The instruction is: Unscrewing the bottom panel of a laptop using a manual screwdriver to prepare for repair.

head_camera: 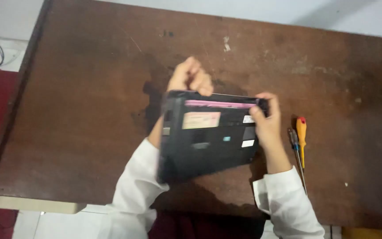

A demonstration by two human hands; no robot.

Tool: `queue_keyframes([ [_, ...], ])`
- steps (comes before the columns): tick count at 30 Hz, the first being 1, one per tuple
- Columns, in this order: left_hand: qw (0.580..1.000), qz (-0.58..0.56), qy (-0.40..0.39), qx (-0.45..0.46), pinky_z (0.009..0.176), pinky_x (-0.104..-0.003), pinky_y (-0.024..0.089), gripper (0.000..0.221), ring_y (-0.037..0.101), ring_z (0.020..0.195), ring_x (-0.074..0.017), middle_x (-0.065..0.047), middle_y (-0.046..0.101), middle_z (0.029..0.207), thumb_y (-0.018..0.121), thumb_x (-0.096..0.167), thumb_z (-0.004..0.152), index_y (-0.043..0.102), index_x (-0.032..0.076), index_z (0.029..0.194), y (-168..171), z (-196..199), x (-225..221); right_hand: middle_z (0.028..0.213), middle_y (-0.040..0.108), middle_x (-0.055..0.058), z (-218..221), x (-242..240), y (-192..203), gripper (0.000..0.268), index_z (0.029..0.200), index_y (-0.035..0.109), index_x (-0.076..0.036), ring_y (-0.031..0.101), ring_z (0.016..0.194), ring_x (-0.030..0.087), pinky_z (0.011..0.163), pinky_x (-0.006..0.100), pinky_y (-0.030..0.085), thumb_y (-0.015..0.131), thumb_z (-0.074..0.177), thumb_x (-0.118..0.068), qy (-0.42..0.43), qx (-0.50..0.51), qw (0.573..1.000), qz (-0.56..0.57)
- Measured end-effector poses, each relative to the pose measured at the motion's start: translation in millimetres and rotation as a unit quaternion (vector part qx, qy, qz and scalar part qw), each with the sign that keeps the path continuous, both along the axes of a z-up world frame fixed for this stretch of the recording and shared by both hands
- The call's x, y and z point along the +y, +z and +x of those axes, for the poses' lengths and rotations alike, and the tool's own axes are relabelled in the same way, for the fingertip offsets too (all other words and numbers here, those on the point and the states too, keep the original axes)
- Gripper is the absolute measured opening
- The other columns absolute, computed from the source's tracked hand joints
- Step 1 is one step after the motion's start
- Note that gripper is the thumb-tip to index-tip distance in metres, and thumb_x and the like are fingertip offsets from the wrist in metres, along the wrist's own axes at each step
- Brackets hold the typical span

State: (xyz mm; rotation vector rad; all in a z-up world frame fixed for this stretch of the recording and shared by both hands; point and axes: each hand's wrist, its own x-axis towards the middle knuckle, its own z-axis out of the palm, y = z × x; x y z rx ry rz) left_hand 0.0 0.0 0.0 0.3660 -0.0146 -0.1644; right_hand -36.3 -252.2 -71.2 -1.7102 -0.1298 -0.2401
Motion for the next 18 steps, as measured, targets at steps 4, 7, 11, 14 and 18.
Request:
queue_keyframes([
  [4, 0.985, 0.141, -0.049, 0.089, 0.061, -0.036, 0.046, 0.038, 0.046, 0.052, -0.0194, 0.001, 0.037, 0.052, 0.061, 0.038, 0.096, 0.042, 0.019, 0.07, -98.9, 11.6, 55.9, 0.096, 0.064, -0.002, -14.1, -9.3, 32.6, 0.021, 0.109, 0.064, -0.014, 0.058, 0.086, 0.013, 0.079, 0.027, 0.044, 0.081, 0.096, -0.017, -0.072, -0.001, 0.995, -0.066],
  [7, 0.987, 0.046, -0.134, 0.078, 0.075, -0.045, 0.057, 0.034, 0.056, 0.07, -0.0263, -0.009, 0.053, 0.076, 0.066, 0.045, 0.095, 0.061, 0.012, 0.103, -89.3, -22.1, 75.8, 0.094, 0.07, -0.004, -24.7, -24.8, 25.8, 0.023, 0.106, 0.07, -0.017, 0.065, 0.088, 0.012, 0.081, 0.025, 0.05, 0.087, 0.092, -0.019, -0.089, 0.005, 0.985, -0.149],
  [11, 0.986, 0.165, -0.003, 0.002, 0.099, -0.042, 0.049, 0.032, 0.062, 0.107, -0.0277, -0.01, 0.064, 0.104, 0.047, 0.039, 0.103, 0.057, 0.011, 0.113, -82.0, -71.6, 70.9, 0.098, 0.07, 0.002, -47.0, -29.5, 15.7, 0.018, 0.106, 0.07, -0.013, 0.063, 0.098, 0.014, 0.094, 0.031, 0.048, 0.083, 0.094, -0.017, -0.15, 0.074, 0.98, -0.111],
  [14, 0.904, 0.4, 0.124, -0.087, 0.109, -0.042, 0.046, 0.018, 0.059, 0.125, -0.0317, -0.012, 0.06, 0.114, 0.049, 0.021, 0.104, 0.057, 0.006, 0.109, -60.1, -87.9, 63.0, 0.097, 0.072, 0.004, -44.9, -28.9, 10.0, 0.013, 0.106, 0.074, -0.013, 0.066, 0.095, 0.014, 0.089, 0.031, 0.051, 0.081, 0.098, -0.02, -0.175, 0.089, 0.971, -0.135],
  [18, 0.658, 0.674, 0.27, -0.198, 0.105, -0.04, 0.051, 0.009, 0.064, 0.119, -0.0283, -0.005, 0.061, 0.101, 0.058, 0.012, 0.102, 0.063, 0.009, 0.095, -29.6, -100.3, 56.7, 0.102, 0.077, 0.01, -45.4, -26.0, 14.6, 0.011, 0.111, 0.081, -0.013, 0.072, 0.103, 0.027, 0.091, 0.038, 0.054, 0.072, 0.104, -0.017, -0.177, 0.022, 0.956, -0.235],
])
